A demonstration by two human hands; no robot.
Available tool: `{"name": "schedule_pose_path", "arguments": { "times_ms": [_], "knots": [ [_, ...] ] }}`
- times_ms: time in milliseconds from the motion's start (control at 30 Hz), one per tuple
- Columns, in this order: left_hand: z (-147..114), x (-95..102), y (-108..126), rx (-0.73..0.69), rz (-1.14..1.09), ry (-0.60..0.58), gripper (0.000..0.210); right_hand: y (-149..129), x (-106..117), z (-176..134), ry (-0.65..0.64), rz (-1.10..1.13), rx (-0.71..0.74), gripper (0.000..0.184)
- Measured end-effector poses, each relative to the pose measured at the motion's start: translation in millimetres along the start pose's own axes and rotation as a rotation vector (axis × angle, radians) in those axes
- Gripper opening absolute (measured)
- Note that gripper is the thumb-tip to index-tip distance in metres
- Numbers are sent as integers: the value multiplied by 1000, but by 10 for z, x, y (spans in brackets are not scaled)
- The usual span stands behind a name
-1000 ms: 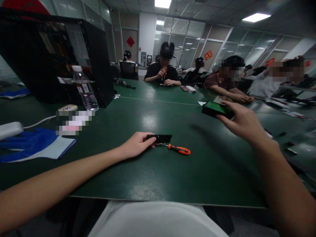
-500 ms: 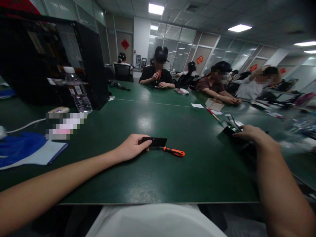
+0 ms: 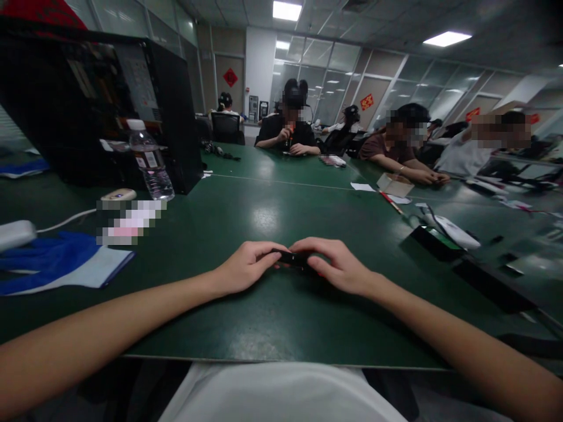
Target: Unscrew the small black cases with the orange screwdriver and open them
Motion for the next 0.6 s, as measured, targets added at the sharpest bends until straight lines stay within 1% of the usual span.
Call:
{"name": "schedule_pose_path", "arguments": {
  "times_ms": [67,133,200,300,333,400,467,533,600],
  "knots": [
    [-16,-13,75,-96,78,-18,25,-75,-160,-8,-33,122,-102,38],
    [-23,-7,129,-172,145,-7,23,-77,-197,-26,-53,177,-194,43],
    [-19,9,155,-204,179,20,21,-90,-174,-34,-111,156,-181,44],
    [-7,14,161,-200,184,40,19,-96,-77,-23,-203,48,-78,44],
    [-4,14,156,-189,184,45,20,-61,-19,-11,-212,-11,-64,43],
    [3,32,134,-154,191,79,25,95,169,26,-179,-173,-92,43],
    [12,75,97,-111,198,138,27,360,474,50,-92,-370,-191,44],
    [23,118,49,-69,188,182,27,675,879,15,12,-559,-316,42],
    [35,142,-2,-27,157,191,26,983,1344,-113,117,-784,-466,40]
  ]
}}
Point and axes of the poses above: each hand's wrist, its own z-axis towards the middle knuckle, its own x-axis out of the back of the hand, y = z × x, the point moved 6 cm from there along z, towards the middle knuckle, and after that the axes turned 9 degrees about y, right-handed, at the moved point
